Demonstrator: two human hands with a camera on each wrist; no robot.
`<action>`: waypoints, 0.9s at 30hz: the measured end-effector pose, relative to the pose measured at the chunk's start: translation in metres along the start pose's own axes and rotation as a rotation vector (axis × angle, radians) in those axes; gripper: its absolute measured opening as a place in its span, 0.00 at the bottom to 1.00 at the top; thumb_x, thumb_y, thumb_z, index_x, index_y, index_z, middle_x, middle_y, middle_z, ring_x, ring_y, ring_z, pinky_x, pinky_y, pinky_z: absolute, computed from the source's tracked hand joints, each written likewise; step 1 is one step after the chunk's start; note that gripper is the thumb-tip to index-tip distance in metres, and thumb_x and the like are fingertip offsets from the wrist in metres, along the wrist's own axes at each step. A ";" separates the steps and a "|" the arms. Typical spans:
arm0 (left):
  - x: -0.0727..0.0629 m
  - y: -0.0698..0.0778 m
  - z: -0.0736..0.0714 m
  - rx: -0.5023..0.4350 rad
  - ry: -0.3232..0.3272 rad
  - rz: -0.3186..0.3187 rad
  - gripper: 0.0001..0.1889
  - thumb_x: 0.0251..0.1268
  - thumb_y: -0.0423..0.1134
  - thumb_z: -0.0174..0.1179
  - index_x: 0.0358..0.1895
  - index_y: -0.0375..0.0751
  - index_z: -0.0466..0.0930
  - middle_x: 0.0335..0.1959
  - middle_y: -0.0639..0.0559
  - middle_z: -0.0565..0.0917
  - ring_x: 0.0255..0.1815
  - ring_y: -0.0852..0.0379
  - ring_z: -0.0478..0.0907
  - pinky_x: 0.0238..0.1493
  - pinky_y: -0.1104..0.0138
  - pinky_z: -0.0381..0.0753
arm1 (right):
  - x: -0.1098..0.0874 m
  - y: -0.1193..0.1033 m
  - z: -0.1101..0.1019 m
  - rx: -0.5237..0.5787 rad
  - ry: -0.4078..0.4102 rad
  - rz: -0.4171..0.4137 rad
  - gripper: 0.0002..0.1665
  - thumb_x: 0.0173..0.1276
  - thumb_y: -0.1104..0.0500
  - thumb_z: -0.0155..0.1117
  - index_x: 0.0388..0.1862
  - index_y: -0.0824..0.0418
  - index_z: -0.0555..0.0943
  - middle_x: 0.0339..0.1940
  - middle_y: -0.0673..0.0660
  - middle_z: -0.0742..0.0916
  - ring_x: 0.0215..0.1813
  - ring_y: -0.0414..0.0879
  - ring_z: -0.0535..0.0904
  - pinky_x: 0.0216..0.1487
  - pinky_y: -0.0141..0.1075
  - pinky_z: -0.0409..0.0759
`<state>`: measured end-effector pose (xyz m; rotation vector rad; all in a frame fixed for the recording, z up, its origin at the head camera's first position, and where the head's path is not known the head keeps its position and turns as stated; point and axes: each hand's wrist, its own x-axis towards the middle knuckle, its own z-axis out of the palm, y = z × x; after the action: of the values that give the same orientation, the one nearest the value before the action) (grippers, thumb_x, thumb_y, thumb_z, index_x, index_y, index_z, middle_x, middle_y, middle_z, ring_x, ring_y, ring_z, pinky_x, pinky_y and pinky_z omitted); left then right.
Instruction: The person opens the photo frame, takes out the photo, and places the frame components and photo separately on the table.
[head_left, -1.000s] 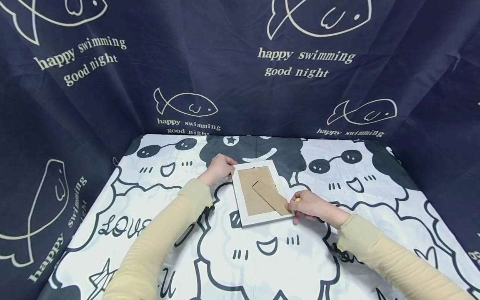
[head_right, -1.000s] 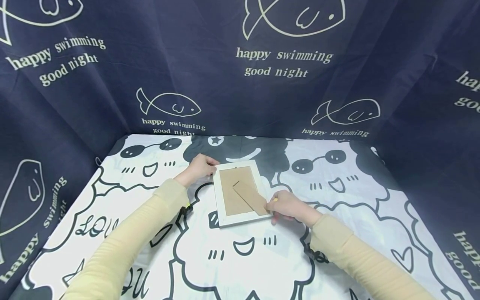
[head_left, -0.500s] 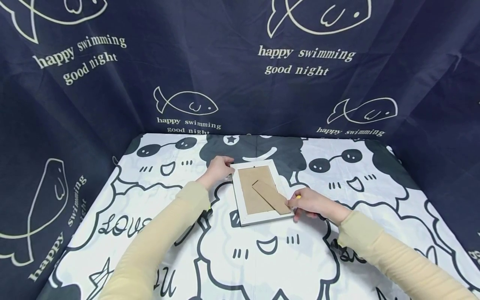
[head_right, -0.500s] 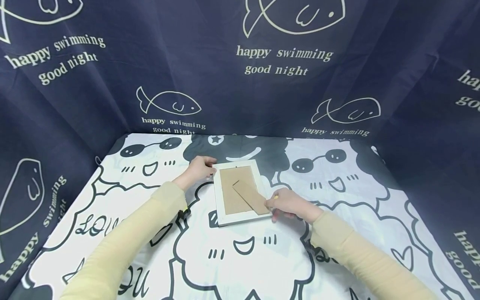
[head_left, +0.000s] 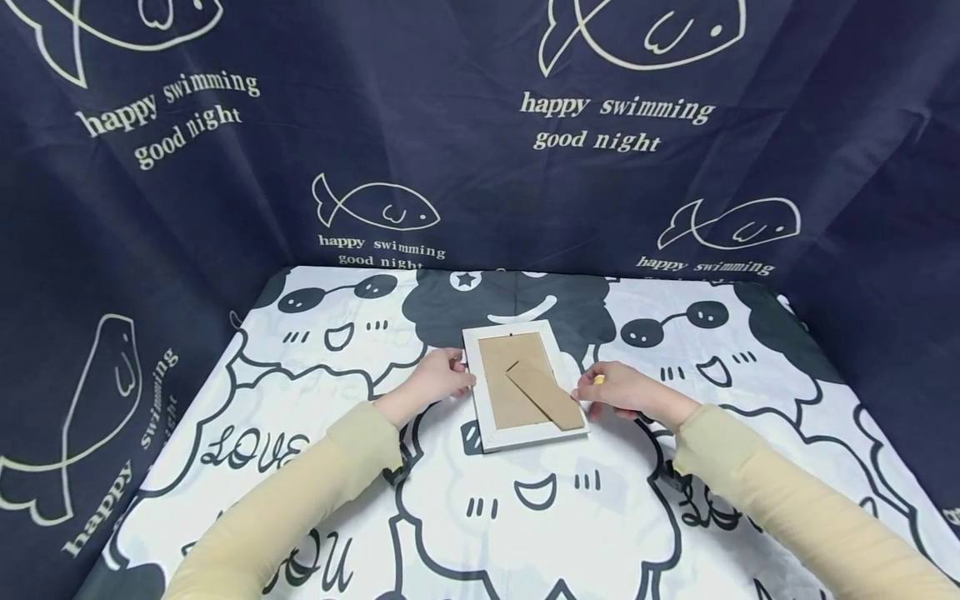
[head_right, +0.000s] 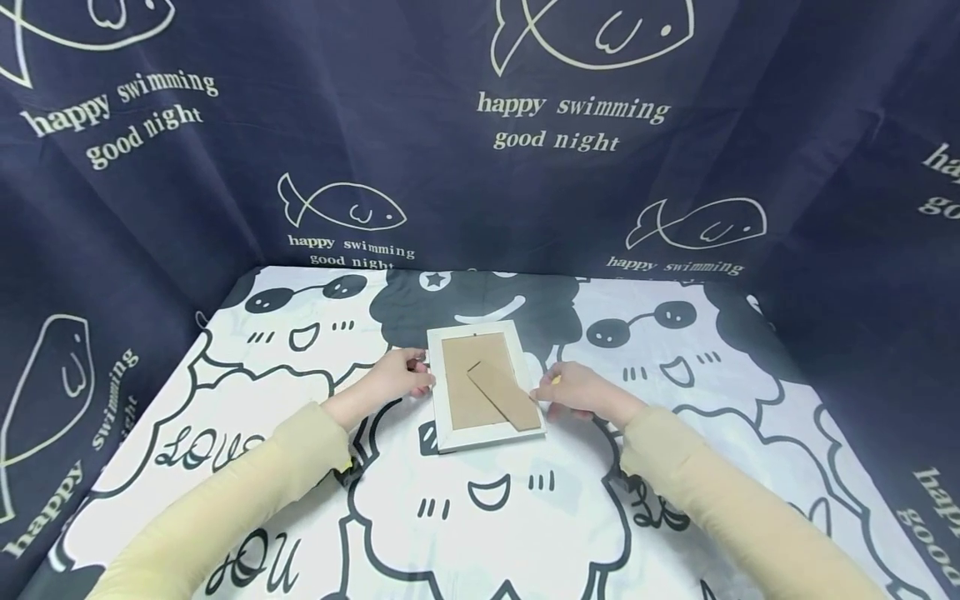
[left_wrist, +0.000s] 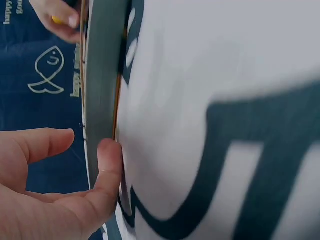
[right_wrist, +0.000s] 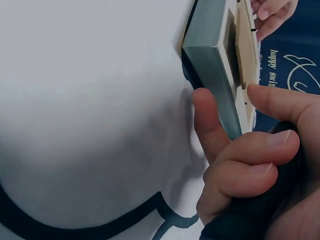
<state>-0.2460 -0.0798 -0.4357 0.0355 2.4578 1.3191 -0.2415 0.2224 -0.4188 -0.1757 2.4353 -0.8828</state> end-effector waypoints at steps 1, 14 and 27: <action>-0.002 -0.001 0.002 0.008 -0.007 0.002 0.33 0.58 0.35 0.61 0.66 0.25 0.61 0.33 0.49 0.80 0.26 0.59 0.82 0.29 0.71 0.77 | 0.001 0.000 0.000 -0.005 0.001 0.000 0.21 0.63 0.49 0.62 0.43 0.65 0.74 0.21 0.57 0.87 0.08 0.37 0.58 0.11 0.29 0.59; -0.018 -0.002 0.014 0.043 -0.082 0.082 0.28 0.60 0.35 0.59 0.63 0.26 0.66 0.19 0.49 0.83 0.20 0.57 0.81 0.30 0.70 0.77 | 0.007 -0.005 0.007 -0.043 0.004 -0.022 0.33 0.61 0.49 0.65 0.58 0.66 0.69 0.18 0.54 0.84 0.07 0.37 0.58 0.11 0.29 0.58; -0.018 0.001 0.016 0.174 -0.061 0.145 0.16 0.60 0.36 0.60 0.49 0.31 0.75 0.16 0.52 0.81 0.18 0.59 0.80 0.27 0.70 0.76 | 0.005 -0.013 0.012 -0.193 0.083 -0.055 0.36 0.62 0.49 0.64 0.63 0.69 0.69 0.13 0.51 0.81 0.09 0.37 0.62 0.13 0.29 0.62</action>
<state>-0.2243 -0.0696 -0.4378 0.2977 2.5513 1.1375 -0.2407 0.2044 -0.4206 -0.2832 2.6034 -0.6896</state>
